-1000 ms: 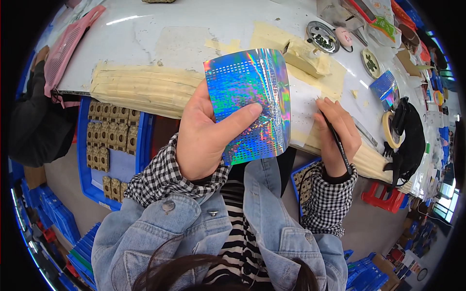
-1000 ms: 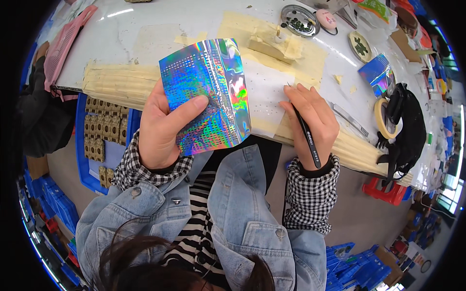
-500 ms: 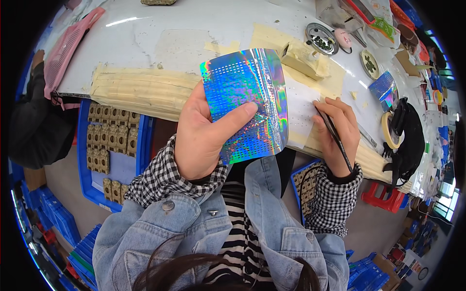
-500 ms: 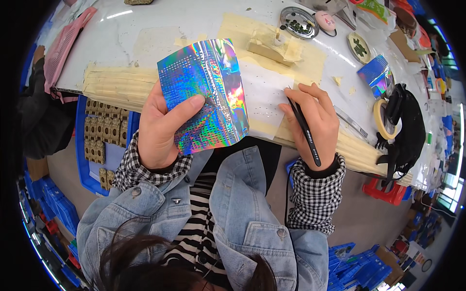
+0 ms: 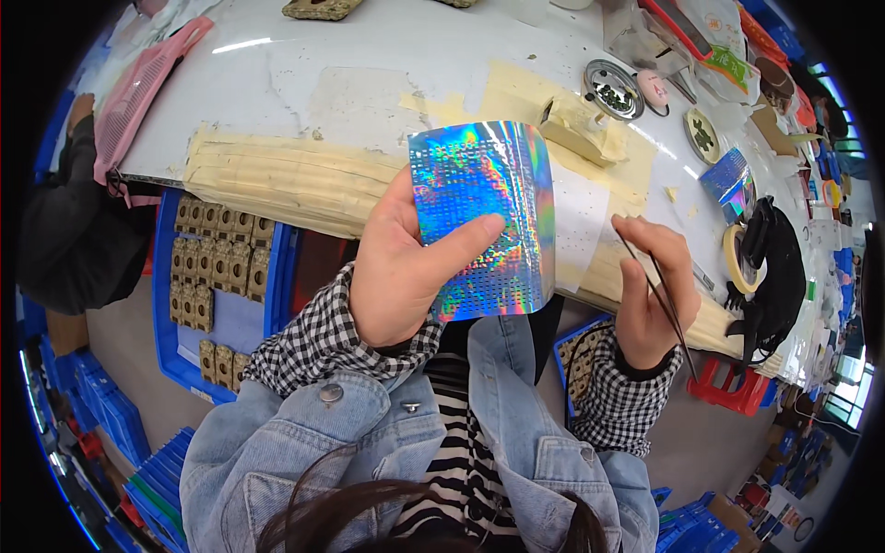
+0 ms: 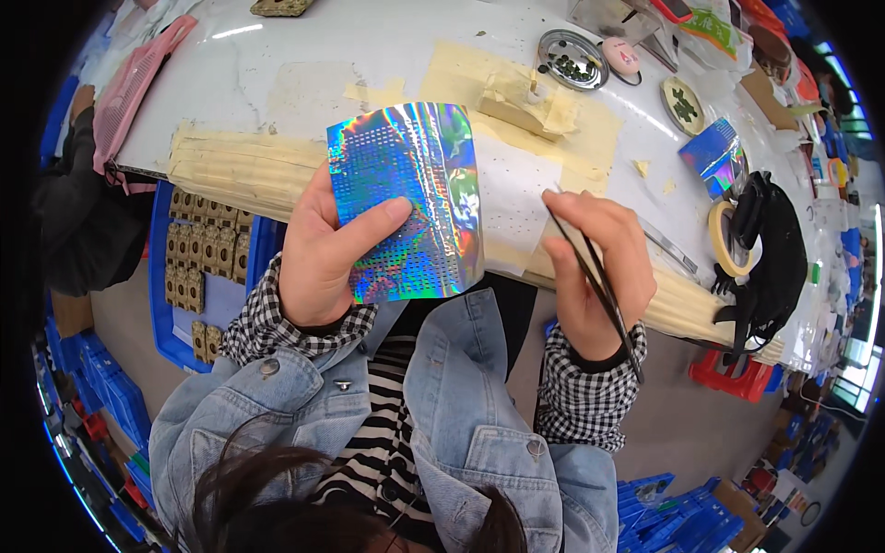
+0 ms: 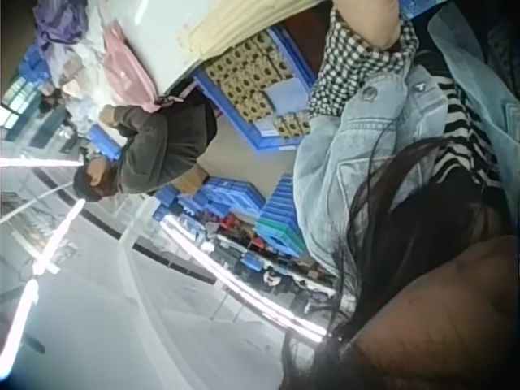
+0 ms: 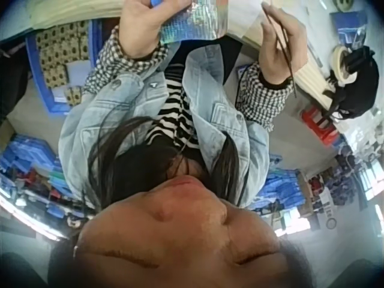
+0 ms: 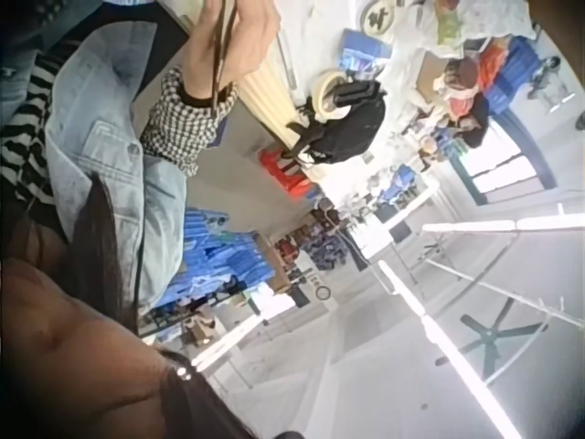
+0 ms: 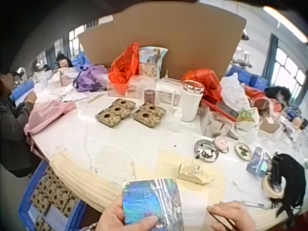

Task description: Applying holographic stickers to small cards at a factory workstation.

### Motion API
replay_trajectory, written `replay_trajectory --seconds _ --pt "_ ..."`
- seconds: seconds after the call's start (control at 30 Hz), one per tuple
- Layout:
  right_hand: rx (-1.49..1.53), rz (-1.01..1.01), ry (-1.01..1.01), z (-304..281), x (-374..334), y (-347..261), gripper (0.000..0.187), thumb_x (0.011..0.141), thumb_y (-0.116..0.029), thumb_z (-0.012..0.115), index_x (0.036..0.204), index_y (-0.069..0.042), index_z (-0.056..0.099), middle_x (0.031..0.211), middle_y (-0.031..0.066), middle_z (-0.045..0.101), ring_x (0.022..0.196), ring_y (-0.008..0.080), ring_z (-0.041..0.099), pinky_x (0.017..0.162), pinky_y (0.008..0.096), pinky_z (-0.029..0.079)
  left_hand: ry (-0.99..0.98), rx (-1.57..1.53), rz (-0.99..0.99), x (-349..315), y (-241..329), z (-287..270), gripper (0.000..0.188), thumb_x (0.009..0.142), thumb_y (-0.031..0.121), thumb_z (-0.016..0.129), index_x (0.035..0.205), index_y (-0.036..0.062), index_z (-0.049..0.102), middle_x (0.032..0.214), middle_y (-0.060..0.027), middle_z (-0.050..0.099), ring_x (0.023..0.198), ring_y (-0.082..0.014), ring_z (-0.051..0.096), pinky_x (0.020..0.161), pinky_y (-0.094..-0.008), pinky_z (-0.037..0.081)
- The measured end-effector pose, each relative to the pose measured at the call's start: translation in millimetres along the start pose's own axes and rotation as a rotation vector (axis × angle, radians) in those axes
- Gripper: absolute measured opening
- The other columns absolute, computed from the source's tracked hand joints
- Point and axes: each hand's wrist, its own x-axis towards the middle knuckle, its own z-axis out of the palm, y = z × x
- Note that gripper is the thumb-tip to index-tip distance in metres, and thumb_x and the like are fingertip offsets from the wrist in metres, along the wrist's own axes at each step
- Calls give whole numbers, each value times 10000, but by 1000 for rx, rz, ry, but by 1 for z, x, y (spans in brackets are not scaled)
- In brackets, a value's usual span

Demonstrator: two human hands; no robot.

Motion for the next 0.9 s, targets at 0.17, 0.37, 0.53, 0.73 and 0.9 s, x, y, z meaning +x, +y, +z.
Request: replay_trajectory --seconds 0.17,0.37,0.53,0.73,0.9 --pt "216 -19 -25 14 -7 -30 334 806 -222 718 1039 0 626 988 118 688 927 286 637 850 376 510 -34 60 -14 -2 -2 2 430 849 -27 628 1232 -6 432 1099 -97 618 963 -140 625 828 -291 527" --pt "170 -152 -134 19 -2 -37 397 723 -67 767 1090 3 632 997 161 677 956 277 658 830 347 531 -59 118 51 -5 -6 3 442 844 -25 629 1238 -7 430 1099 -96 619 978 -139 619 844 -284 519" --pt "150 -51 -104 22 -9 -41 349 748 -87 753 1075 -22 652 987 170 679 930 272 669 798 320 536 -88 131 41 -6 -5 3 432 841 -29 630 1231 0 447 1093 -83 621 972 -128 615 842 -277 514" --pt "148 -41 -89 22 -9 -42 323 759 -98 746 1063 -31 661 977 169 681 913 266 675 785 315 539 -103 148 50 -6 -5 2 428 839 -33 630 1225 2 450 1078 -73 622 961 -111 610 834 -264 507" --pt "125 -62 -93 23 -7 -42 320 756 -83 747 1058 -25 658 971 160 682 918 267 673 786 315 542 -94 157 78 -6 -7 4 449 838 -34 628 1240 0 430 1076 -75 619 968 -115 607 836 -267 510"
